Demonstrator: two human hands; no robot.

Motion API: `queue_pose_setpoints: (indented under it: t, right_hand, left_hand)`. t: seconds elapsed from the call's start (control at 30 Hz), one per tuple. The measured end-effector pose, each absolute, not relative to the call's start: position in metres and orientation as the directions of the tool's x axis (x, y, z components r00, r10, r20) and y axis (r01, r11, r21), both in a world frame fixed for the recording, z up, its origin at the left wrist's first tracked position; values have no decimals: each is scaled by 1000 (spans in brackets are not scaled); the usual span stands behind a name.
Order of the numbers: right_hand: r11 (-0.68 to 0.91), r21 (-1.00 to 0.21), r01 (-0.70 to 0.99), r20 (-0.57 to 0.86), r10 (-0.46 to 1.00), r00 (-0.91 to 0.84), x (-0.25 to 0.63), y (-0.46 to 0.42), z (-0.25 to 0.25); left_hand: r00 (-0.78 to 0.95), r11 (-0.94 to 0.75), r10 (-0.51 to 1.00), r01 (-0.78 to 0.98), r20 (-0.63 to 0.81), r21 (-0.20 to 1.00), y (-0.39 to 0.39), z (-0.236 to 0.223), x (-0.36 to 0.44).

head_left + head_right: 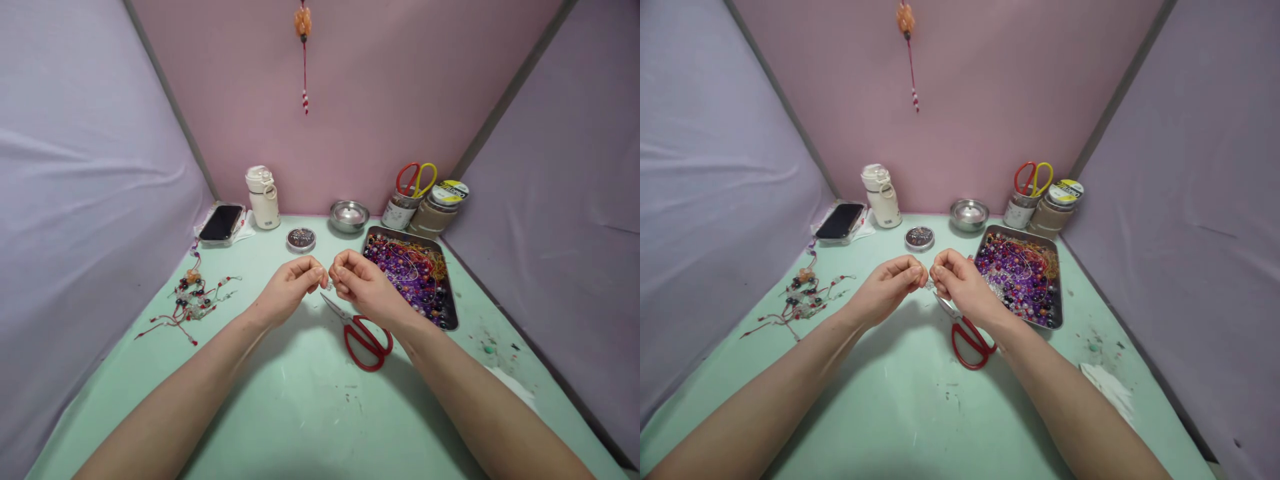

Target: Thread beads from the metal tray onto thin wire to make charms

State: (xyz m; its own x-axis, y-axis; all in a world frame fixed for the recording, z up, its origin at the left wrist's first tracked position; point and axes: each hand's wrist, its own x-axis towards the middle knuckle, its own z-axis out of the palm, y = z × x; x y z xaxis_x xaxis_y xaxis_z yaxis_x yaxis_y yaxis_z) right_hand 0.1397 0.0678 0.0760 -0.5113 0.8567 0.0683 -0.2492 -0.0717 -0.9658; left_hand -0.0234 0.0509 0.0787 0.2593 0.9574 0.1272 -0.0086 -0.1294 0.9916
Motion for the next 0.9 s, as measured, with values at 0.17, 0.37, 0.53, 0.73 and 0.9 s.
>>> queue_pose_setpoints:
  t: [0.17, 0.37, 0.53, 0.73, 0.9]
  right_hand:
    - [-48, -982, -182, 52, 861, -506, 142, 69, 77]
    - [24, -995, -96, 67, 875, -480, 144, 70, 80]
    - [182, -978, 97, 124, 895, -428, 150, 69, 84]
    - [508, -808, 298, 368, 831, -418, 153, 67, 90]
    - [552, -758, 347, 372, 803, -465, 150, 62, 93]
  left_hand:
    - [238, -27, 971, -26, 32, 999, 52, 78, -23]
    - [236, 25, 971, 19, -29, 999, 51, 79, -22]
    - [207, 71, 975, 47, -79, 996, 51, 81, -22]
    - [149, 65, 986, 99, -79, 993, 50, 82, -20]
    - [112, 48, 991, 175, -69, 983, 46, 84, -17]
